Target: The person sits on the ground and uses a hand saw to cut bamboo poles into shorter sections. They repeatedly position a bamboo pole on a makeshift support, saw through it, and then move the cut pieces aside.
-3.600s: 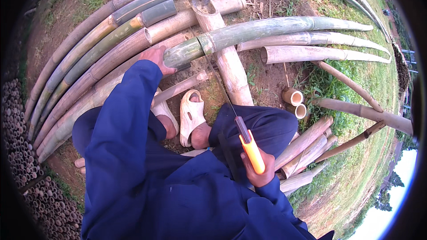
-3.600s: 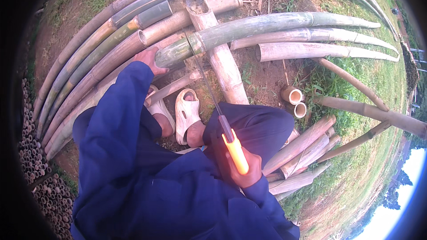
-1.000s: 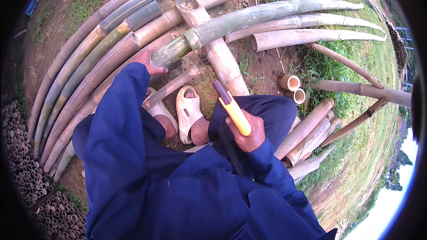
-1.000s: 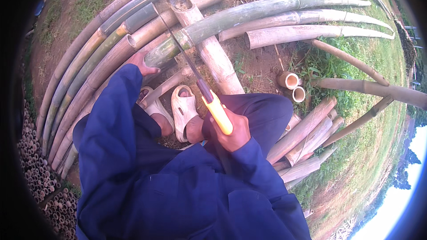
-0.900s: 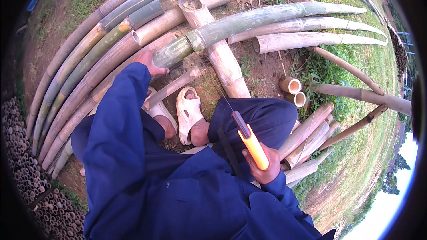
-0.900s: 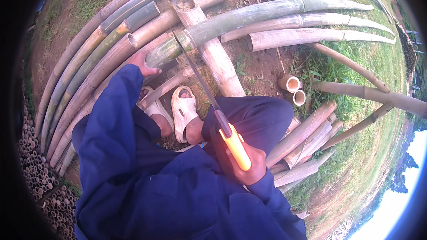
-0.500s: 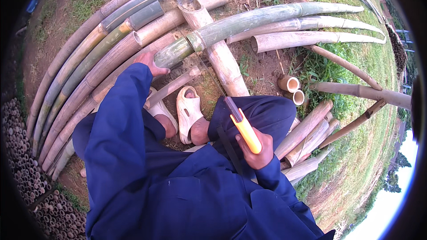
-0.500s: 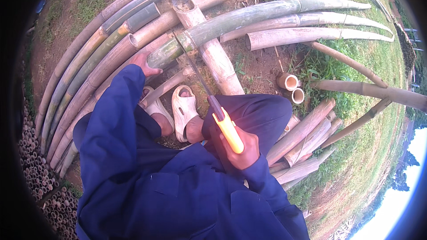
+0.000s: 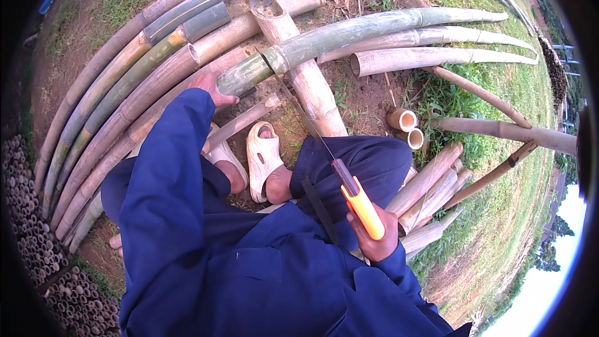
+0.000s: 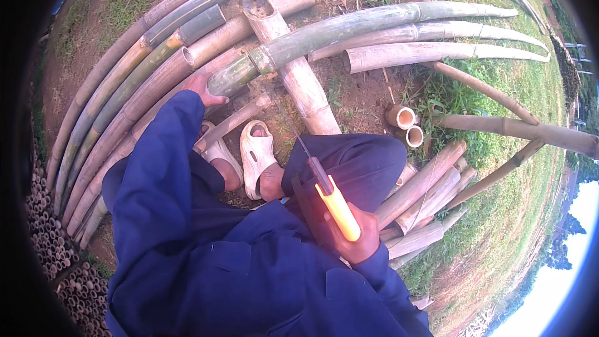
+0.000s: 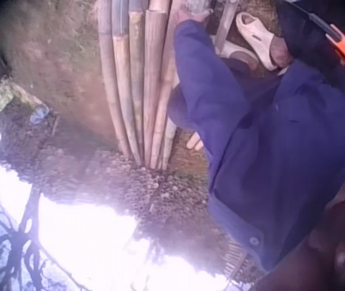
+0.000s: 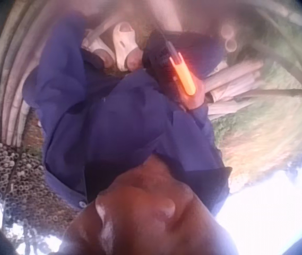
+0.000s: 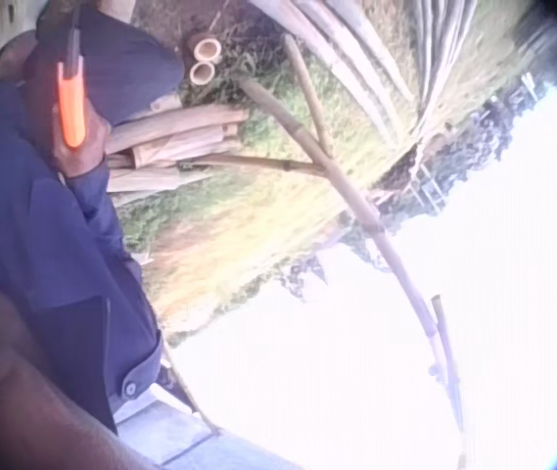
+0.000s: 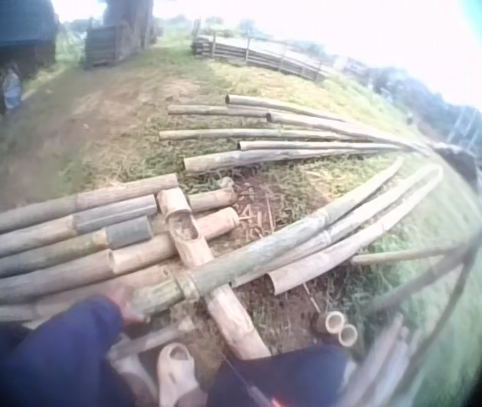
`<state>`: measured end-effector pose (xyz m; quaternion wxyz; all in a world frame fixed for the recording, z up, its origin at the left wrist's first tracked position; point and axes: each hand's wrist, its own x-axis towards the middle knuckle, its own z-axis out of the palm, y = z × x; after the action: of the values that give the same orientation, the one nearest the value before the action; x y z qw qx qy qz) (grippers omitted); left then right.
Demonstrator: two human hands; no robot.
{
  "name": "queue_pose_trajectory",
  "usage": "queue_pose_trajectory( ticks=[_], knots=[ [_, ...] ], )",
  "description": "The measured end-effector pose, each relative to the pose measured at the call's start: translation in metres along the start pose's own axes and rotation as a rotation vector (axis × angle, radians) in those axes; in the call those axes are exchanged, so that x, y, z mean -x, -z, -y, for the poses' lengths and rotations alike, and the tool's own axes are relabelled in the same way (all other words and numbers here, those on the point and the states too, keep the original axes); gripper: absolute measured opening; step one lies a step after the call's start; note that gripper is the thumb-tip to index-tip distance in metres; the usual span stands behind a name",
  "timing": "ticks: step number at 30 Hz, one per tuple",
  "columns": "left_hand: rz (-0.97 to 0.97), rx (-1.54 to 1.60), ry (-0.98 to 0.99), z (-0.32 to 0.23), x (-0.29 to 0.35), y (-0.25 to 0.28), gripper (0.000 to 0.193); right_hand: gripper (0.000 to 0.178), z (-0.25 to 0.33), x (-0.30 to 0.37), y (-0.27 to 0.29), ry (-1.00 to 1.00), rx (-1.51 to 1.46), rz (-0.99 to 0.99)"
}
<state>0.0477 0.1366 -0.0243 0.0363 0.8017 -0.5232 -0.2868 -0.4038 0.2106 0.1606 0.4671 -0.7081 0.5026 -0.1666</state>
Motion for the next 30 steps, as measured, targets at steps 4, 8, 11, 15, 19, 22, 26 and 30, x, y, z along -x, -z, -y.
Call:
queue_pose_trajectory(
  ticks=[4, 8, 11, 15, 19, 22, 26, 30],
  knots=[
    [-0.008, 0.052, -0.029, 0.005, -0.005, -0.006, 0.096, 0.021, -0.016, -0.043, -0.036, -0.003, -0.033, -0.019],
    [-0.041, 0.034, -0.062, 0.015, -0.014, -0.013, 0.100, 0.013, -0.033, -0.095, -0.072, 0.080, -0.093, -0.043],
    [0.028, 0.052, -0.028, 0.016, -0.016, -0.008, 0.101, 0.013, -0.018, -0.057, -0.042, 0.041, -0.054, -0.030],
    [0.076, 0.022, 0.010, -0.001, -0.005, -0.003, 0.100, 0.019, -0.014, -0.021, -0.022, 0.065, -0.050, -0.079],
    [-0.032, 0.027, -0.050, 0.015, -0.016, -0.018, 0.099, 0.018, -0.032, -0.075, -0.066, 0.063, -0.090, -0.074],
    [-0.011, -0.002, -0.022, 0.003, -0.002, -0.015, 0.098, 0.017, -0.017, -0.071, -0.056, 0.074, -0.056, -0.047],
    [0.036, 0.021, 0.026, -0.001, 0.004, -0.008, 0.096, 0.028, 0.003, -0.009, -0.012, 0.082, 0.003, -0.026],
    [0.045, 0.079, -0.016, 0.004, -0.007, -0.014, 0.094, 0.018, -0.026, -0.060, -0.053, 0.046, -0.043, -0.055]
  ],
)
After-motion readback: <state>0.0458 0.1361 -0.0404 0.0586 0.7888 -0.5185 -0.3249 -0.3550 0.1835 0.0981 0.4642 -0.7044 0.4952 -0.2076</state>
